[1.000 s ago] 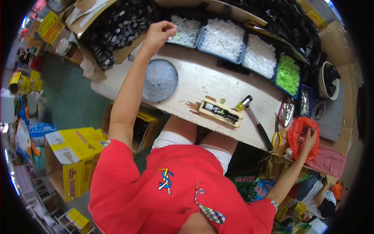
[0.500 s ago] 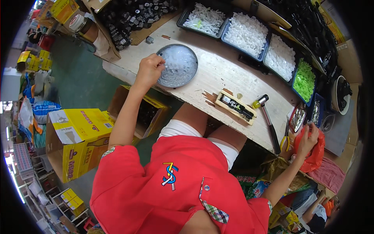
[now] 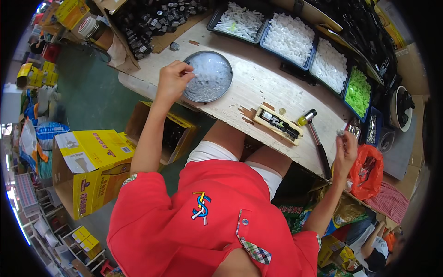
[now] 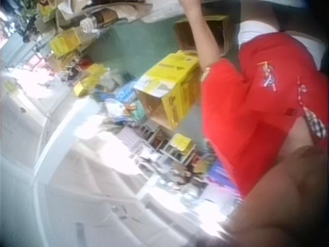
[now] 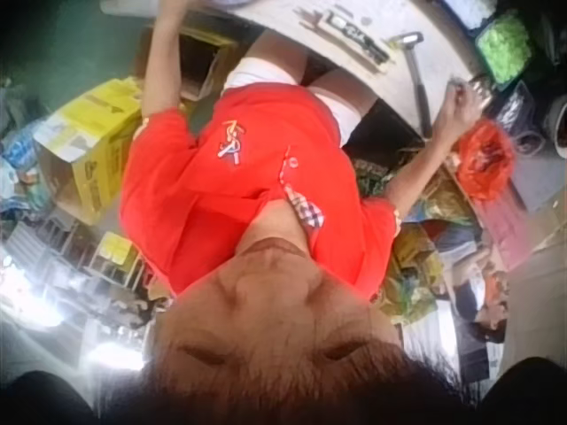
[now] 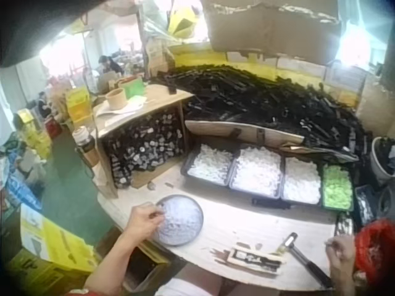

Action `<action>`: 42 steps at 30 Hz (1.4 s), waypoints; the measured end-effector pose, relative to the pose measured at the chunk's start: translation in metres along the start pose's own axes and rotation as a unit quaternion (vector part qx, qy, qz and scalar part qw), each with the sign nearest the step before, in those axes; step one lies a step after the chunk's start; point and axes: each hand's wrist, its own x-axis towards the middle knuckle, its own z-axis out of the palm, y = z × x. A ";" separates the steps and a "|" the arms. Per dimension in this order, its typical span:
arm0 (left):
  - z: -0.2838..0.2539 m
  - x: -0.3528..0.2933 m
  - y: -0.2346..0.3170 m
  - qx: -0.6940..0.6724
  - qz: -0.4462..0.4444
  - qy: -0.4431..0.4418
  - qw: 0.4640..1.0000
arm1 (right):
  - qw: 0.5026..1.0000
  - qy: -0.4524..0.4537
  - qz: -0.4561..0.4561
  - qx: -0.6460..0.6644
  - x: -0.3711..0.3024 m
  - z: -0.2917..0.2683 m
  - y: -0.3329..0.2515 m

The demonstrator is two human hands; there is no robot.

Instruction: Assembling small plastic components into toy assemblies using a small hammer at a factory workbench.

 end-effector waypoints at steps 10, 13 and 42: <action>0.061 -0.022 0.100 -0.434 -0.157 -0.205 0.863 | 0.974 -0.105 -0.132 0.149 0.006 0.072 -0.097; 0.079 -0.026 0.106 -0.480 -0.174 -0.232 0.828 | 0.979 -0.095 -0.140 0.116 0.009 0.072 -0.102; 0.102 -0.020 0.119 -0.465 -0.321 -0.366 0.740 | 0.964 -0.007 -0.267 -0.002 -0.001 0.078 -0.088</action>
